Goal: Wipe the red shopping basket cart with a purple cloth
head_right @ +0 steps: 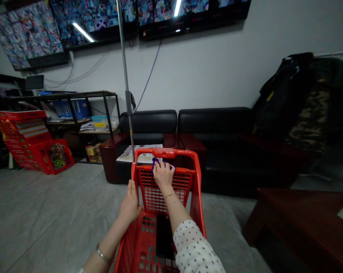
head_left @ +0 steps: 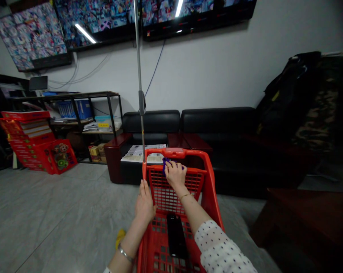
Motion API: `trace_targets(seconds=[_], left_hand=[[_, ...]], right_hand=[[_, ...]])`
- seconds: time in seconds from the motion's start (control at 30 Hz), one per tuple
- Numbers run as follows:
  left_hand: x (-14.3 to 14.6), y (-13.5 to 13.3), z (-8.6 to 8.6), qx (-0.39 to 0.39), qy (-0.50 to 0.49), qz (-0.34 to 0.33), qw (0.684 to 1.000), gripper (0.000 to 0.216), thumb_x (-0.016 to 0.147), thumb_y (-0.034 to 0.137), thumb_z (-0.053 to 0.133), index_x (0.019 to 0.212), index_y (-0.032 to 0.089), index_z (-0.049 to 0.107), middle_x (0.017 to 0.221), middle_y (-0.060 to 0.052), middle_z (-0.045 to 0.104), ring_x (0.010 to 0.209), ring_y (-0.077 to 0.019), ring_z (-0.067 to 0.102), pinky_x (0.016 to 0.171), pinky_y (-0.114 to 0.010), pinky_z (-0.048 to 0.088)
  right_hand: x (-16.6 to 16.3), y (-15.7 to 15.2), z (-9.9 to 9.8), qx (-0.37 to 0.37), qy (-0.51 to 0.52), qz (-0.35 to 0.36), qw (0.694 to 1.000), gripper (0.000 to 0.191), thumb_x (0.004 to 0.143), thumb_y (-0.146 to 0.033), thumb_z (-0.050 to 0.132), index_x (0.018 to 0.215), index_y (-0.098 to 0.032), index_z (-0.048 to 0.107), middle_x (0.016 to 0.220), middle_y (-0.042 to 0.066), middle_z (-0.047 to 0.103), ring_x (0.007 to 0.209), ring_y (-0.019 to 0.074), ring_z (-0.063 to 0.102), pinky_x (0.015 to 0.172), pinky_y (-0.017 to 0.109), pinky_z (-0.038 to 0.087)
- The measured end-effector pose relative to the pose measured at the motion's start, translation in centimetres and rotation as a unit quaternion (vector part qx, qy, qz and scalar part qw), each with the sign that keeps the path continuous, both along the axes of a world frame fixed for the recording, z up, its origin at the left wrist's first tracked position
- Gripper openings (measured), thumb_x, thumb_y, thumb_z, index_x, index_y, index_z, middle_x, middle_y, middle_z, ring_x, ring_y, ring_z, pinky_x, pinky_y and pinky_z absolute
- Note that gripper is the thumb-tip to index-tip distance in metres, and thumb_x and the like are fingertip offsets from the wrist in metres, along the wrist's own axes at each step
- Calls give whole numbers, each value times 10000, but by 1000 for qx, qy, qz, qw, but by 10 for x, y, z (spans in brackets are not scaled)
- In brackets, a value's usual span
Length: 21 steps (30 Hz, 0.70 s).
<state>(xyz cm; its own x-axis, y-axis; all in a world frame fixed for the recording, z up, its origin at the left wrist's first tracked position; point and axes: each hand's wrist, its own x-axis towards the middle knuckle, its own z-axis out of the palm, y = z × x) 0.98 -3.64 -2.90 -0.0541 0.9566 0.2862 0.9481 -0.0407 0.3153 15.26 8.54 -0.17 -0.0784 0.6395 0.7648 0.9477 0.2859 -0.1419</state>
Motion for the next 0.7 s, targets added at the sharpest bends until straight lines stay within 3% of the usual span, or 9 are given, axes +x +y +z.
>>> trace_targets(seconds=[0.17,0.27,0.4,0.53,0.7], left_hand=[[2,0,0,-25,27,26,999,1074,707,155,640,1532,100,-45,1603,-268,73,1256,-301,556,958,-335,502],[1,-1,-1,-11,29,30,999,1045,724,153,626,1533,101,-33,1603,-248,125,1360,-305,445,991,-350,487],[1,-3,1,-6,34,37,999,1023,724,136,608,1535,109,-14,1604,-218,169,1453,-298,283,1013,-388,482],[1,-4,2,-14,48,47,998,989,731,104,569,1537,123,-2,1604,-202,182,1468,-295,243,1019,-440,478],[-1,-1,-4,11,34,34,999,1035,719,92,592,1534,122,-45,1597,-230,183,1460,-315,256,1009,-407,484]], right_hand=[[-41,-4,10,-43,-73,55,995,379,987,-445,390,1242,-269,609,1242,97,621,1055,256,457,863,419,289],[-38,-3,14,-60,-116,74,989,354,984,-407,413,1268,-284,585,1287,85,599,1076,250,463,848,400,303],[-2,-1,15,-63,-147,81,984,344,987,-376,415,1279,-298,580,1306,64,597,1052,236,482,827,380,305],[45,-5,15,-68,-149,36,986,349,989,-356,404,1255,-266,612,1269,80,619,1022,233,487,797,363,294],[90,-22,23,-78,-151,-19,985,336,976,-322,418,1191,-228,659,1184,91,654,966,223,497,760,335,282]])
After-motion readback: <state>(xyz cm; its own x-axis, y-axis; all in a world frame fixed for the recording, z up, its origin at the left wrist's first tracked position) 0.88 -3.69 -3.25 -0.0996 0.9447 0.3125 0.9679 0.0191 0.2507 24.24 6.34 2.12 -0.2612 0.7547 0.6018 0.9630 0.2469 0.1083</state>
